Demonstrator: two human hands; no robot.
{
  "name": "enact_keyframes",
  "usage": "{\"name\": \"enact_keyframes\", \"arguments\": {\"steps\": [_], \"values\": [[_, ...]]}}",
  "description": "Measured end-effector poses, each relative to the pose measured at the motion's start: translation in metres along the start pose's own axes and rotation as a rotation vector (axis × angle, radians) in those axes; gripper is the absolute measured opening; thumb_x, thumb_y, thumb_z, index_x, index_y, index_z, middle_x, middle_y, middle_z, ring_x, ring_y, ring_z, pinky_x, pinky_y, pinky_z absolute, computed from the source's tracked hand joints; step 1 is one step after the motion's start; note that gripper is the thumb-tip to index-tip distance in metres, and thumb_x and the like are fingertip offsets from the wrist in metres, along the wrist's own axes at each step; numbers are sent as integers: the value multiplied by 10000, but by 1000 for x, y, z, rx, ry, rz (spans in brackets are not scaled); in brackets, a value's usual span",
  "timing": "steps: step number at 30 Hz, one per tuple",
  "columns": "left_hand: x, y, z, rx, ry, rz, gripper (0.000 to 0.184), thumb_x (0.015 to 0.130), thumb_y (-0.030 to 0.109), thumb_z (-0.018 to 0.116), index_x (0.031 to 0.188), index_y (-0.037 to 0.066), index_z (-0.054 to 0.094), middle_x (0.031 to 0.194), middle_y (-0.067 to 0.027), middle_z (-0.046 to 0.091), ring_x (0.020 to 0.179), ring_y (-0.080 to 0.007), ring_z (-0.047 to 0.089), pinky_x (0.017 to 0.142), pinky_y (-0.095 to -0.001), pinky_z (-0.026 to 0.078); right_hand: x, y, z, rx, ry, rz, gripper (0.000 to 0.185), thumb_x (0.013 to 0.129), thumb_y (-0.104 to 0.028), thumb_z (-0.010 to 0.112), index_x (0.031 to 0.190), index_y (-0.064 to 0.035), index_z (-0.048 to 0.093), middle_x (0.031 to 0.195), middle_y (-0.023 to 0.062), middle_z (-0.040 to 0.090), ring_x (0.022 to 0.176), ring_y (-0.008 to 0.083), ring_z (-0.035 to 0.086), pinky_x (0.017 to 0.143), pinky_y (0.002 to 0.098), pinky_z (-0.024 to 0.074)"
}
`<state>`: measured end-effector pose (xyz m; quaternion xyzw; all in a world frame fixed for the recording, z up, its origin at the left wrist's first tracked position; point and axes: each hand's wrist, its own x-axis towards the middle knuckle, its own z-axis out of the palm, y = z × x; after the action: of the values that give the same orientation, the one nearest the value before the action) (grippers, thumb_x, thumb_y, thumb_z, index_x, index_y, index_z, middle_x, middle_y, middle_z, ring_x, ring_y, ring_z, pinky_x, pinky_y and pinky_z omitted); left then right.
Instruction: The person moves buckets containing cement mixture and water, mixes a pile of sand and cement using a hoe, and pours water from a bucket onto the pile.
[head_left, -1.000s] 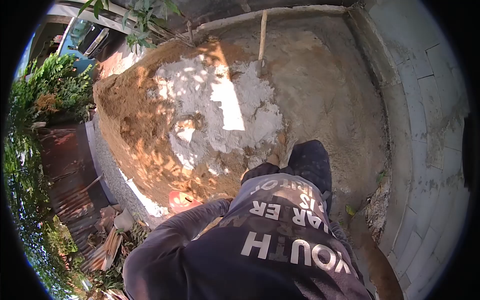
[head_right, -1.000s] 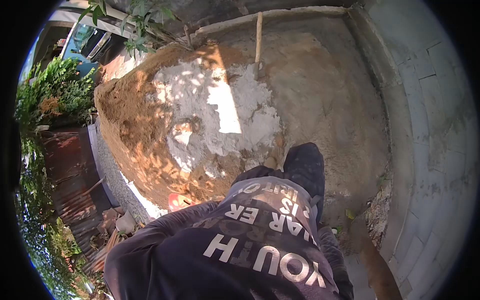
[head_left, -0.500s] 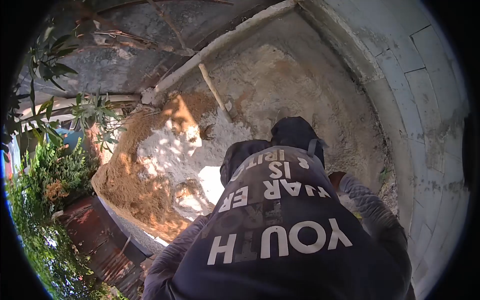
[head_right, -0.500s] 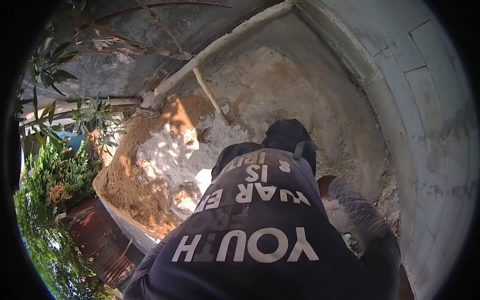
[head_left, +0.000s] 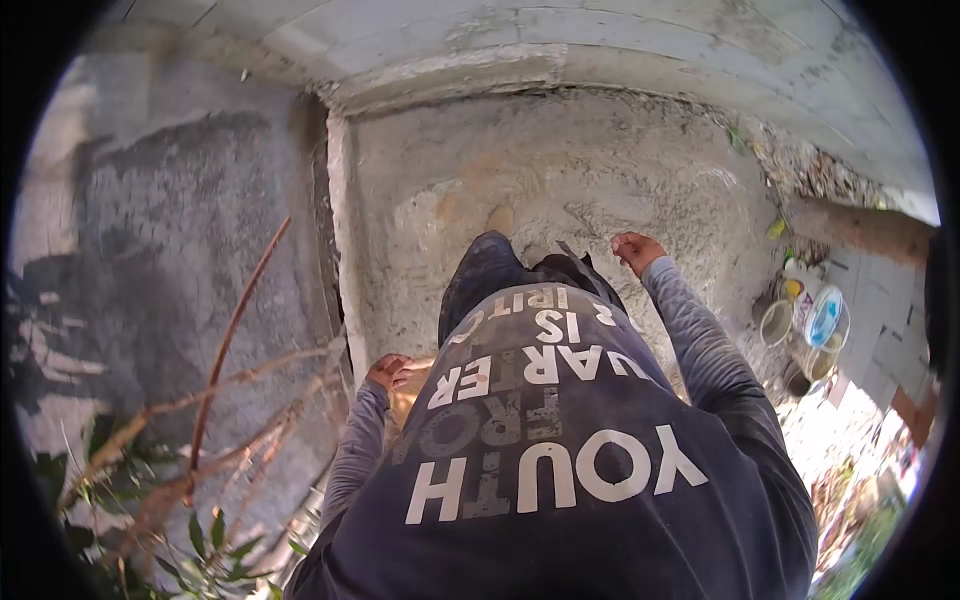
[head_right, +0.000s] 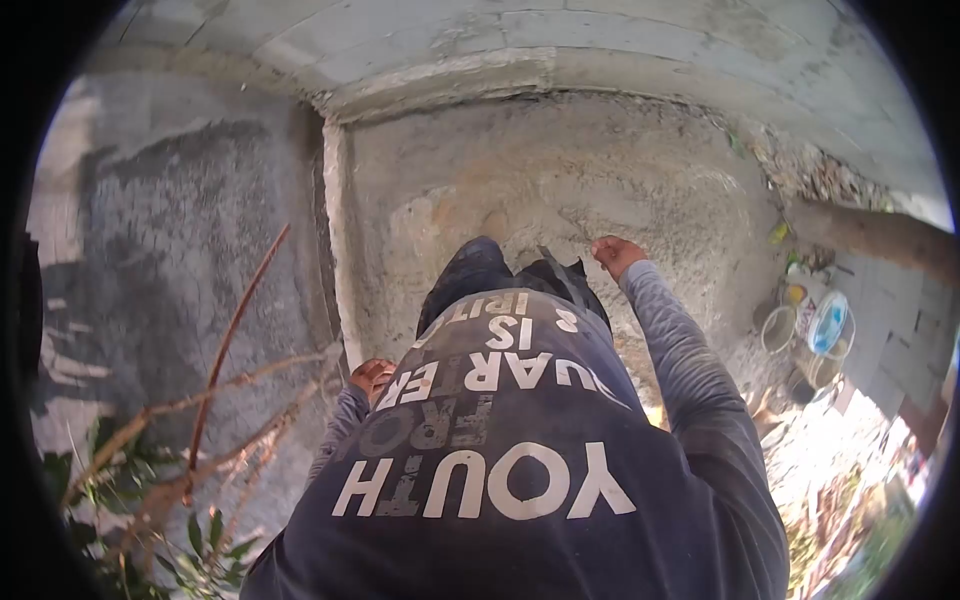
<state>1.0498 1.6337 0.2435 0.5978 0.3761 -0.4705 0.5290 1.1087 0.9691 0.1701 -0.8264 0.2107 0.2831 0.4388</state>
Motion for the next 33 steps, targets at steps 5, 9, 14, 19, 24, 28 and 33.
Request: {"name": "enact_keyframes", "arguments": {"steps": [5,9,14,19,24,28,33], "values": [[127,199,-191,1129,100,-271,245,935,202,556,1125,53,602,1098,-83,668,969,-228,647,704,-393,533,-135,143,45,226,464,425,357,872,-379,655,1045,-67,662,945,86,699,881,195,667,754,323,535],[263,467,-179,1771,208,228,305,825,296,629,1009,63,695,963,-121,708,852,-286,678,717,-410,537,-290,202,159,383,638,843,397,910,-323,616,1126,9,602,933,131,694,754,202,666,641,338,566],[294,704,203,1865,66,992,402,883,398,564,1027,36,660,1000,-160,684,929,-273,639,831,-382,491,-361,143,319,792,456,1216,324,902,-324,617,1077,-53,648,776,78,684,569,170,621,572,339,515],[150,566,644,1187,-512,1258,331,891,345,619,1064,65,659,911,-36,683,780,-139,627,751,-290,499,-314,50,355,964,301,963,291,835,-284,668,1019,-60,692,850,102,712,670,209,677,668,340,551],[55,295,797,1278,-1059,966,263,922,291,604,1072,80,647,1023,-11,679,879,-155,639,764,-312,503,-266,99,275,807,162,863,362,798,-350,679,1075,-117,683,905,119,711,814,200,686,764,349,527],[84,206,738,2033,-1013,872,273,824,353,711,1014,159,702,928,-27,701,928,-189,637,851,-360,491,-290,169,193,1254,1203,793,293,893,-305,625,1072,-73,646,866,38,677,637,123,593,561,268,476],[210,302,615,2061,-658,675,260,847,323,699,943,81,701,752,-10,663,639,-123,573,611,-308,474,-314,212,152,1226,1293,871,294,906,-308,621,1047,-51,643,814,39,666,635,129,582,572,274,478]]}}
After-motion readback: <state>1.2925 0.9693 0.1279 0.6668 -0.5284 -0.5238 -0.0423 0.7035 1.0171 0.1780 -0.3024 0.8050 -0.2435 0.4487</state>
